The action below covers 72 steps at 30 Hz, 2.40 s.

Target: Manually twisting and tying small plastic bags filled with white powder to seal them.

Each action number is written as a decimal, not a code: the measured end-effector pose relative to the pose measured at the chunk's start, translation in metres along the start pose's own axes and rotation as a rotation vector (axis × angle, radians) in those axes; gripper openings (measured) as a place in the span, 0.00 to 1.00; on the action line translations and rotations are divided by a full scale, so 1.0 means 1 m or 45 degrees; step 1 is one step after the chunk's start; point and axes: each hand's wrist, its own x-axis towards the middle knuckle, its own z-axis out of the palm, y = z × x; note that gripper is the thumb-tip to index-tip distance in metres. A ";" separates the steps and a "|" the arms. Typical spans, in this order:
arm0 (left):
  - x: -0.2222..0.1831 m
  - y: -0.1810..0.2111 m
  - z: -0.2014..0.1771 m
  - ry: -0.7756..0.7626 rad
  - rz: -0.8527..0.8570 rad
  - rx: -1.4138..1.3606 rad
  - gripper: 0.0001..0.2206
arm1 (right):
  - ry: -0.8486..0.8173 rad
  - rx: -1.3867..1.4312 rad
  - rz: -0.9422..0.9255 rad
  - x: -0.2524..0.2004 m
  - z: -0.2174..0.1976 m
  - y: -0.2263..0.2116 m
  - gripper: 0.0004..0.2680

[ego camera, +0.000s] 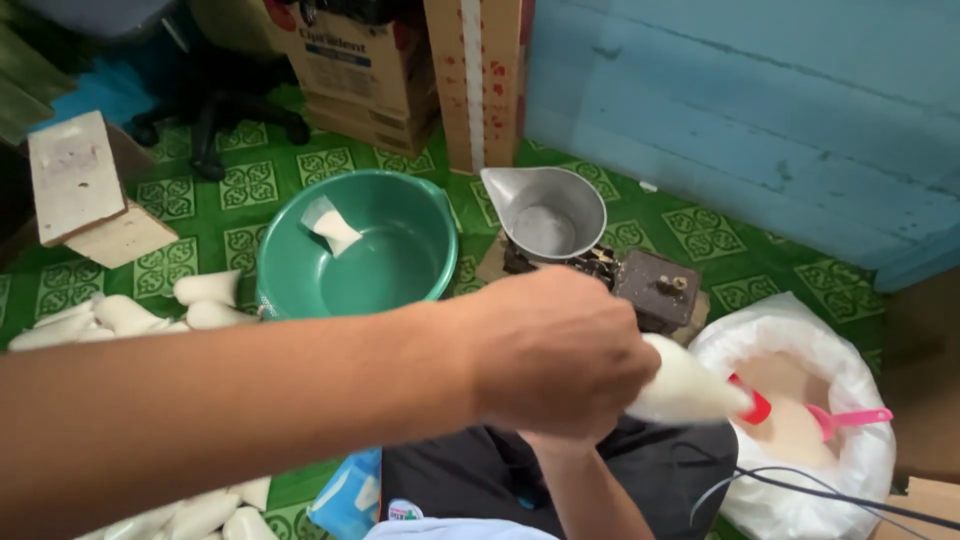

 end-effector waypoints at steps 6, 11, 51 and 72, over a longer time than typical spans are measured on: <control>-0.045 0.011 -0.018 0.257 0.117 -0.253 0.11 | -0.415 -0.627 -0.189 0.044 0.018 -0.021 0.06; -0.072 0.004 -0.013 0.360 0.198 -0.381 0.10 | -0.733 -1.125 -0.330 0.069 0.039 -0.038 0.04; -0.089 -0.091 0.107 -0.017 -1.055 -1.168 0.17 | 0.401 -1.323 1.825 0.073 0.043 -0.021 0.12; -0.043 -0.034 0.035 0.115 -0.391 -0.559 0.18 | 0.726 0.073 0.761 -0.005 0.033 0.015 0.04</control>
